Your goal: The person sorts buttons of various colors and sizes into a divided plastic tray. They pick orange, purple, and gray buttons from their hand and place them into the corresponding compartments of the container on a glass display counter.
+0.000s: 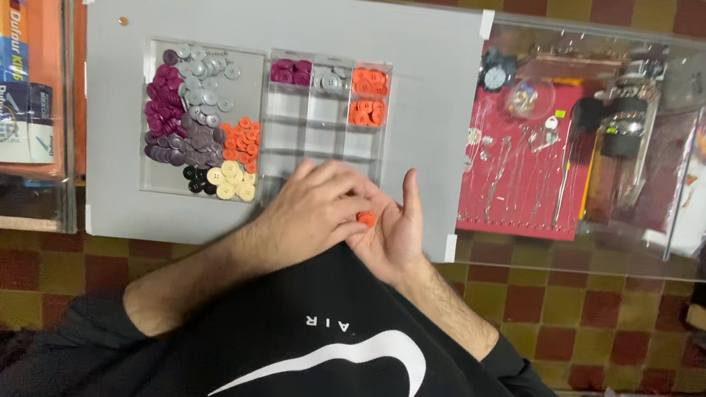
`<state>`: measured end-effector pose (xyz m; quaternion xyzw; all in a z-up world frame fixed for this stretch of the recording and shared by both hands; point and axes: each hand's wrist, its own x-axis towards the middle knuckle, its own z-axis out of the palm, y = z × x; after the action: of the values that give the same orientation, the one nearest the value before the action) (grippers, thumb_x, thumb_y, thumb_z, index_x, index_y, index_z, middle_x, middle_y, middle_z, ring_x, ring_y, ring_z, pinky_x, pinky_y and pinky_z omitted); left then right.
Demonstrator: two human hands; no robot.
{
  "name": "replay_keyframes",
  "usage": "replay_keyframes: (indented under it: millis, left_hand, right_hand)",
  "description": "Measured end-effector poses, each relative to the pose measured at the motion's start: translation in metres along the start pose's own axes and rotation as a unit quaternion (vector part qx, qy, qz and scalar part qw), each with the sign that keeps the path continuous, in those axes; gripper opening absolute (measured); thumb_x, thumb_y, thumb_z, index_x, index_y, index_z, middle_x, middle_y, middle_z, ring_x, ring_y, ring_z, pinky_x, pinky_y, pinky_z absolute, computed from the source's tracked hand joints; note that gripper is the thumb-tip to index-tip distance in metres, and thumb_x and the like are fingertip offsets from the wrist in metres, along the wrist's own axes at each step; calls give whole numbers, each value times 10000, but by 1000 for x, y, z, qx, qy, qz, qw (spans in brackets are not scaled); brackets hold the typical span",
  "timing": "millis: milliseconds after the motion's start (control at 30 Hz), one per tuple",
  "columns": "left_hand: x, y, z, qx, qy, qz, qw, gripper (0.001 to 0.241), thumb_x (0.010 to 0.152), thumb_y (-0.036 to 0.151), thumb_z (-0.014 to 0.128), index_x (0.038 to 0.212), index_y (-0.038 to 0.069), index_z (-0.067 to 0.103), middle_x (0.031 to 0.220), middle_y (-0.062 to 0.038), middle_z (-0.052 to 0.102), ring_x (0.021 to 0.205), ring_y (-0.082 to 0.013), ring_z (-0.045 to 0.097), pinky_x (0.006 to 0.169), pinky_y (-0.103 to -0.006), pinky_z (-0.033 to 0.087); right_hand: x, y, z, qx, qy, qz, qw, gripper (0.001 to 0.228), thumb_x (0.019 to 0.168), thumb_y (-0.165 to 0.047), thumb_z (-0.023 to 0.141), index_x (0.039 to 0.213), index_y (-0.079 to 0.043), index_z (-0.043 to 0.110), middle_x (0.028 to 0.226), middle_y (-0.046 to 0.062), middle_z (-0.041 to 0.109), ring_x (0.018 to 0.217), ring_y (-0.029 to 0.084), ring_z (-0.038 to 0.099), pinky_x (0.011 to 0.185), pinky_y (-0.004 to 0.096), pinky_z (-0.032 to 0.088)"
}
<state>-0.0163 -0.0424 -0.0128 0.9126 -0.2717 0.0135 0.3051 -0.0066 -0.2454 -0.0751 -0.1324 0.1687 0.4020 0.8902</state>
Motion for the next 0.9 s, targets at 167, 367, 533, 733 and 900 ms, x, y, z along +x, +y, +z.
replay_keyframes:
  millis: [167,367,533,733,900]
  left_hand:
    - [-2,1,4,24,43,9,999,178,1163,325,834,1237,165,857,1178,-24,755,1175,-277,687,969,-466,472]
    - [-11,-3,10,12,110,-3,994,113,1193,281,808,1219,180,852,1124,5,793,1119,-260,714,968,-447,500]
    - [-11,6,-1,28,135,-15,990,82,1177,267,835,1162,188,851,1112,18,816,1114,-252,711,963,-441,492]
    - [-11,13,-14,3,90,-12,996,198,1126,368,891,1172,176,880,1217,-1,809,1208,-262,688,1007,-474,463]
    - [-15,5,-3,-6,48,-45,998,253,1085,350,916,1236,151,874,1124,-24,751,1121,-293,630,982,-484,460]
  right_hand:
    - [-6,-4,52,-12,8,-5,1000,1223,1118,-977,386,1765,43,578,1411,229,830,1186,300,865,973,365,751]
    - [-4,2,37,-2,6,-24,1000,1195,1159,-910,400,1807,89,502,1559,290,771,1273,315,846,1106,396,733]
    - [-3,3,33,6,3,-31,999,1181,1178,-883,397,1817,106,480,1636,305,728,1273,285,832,1112,368,719]
    - [7,4,-11,-13,-17,-28,999,1187,1171,-906,383,1842,70,454,1707,315,695,1346,427,836,1070,476,761]
    - [8,3,-5,-32,-12,-18,999,1268,1118,-971,378,1844,66,451,1686,295,721,1300,461,854,1031,506,778]
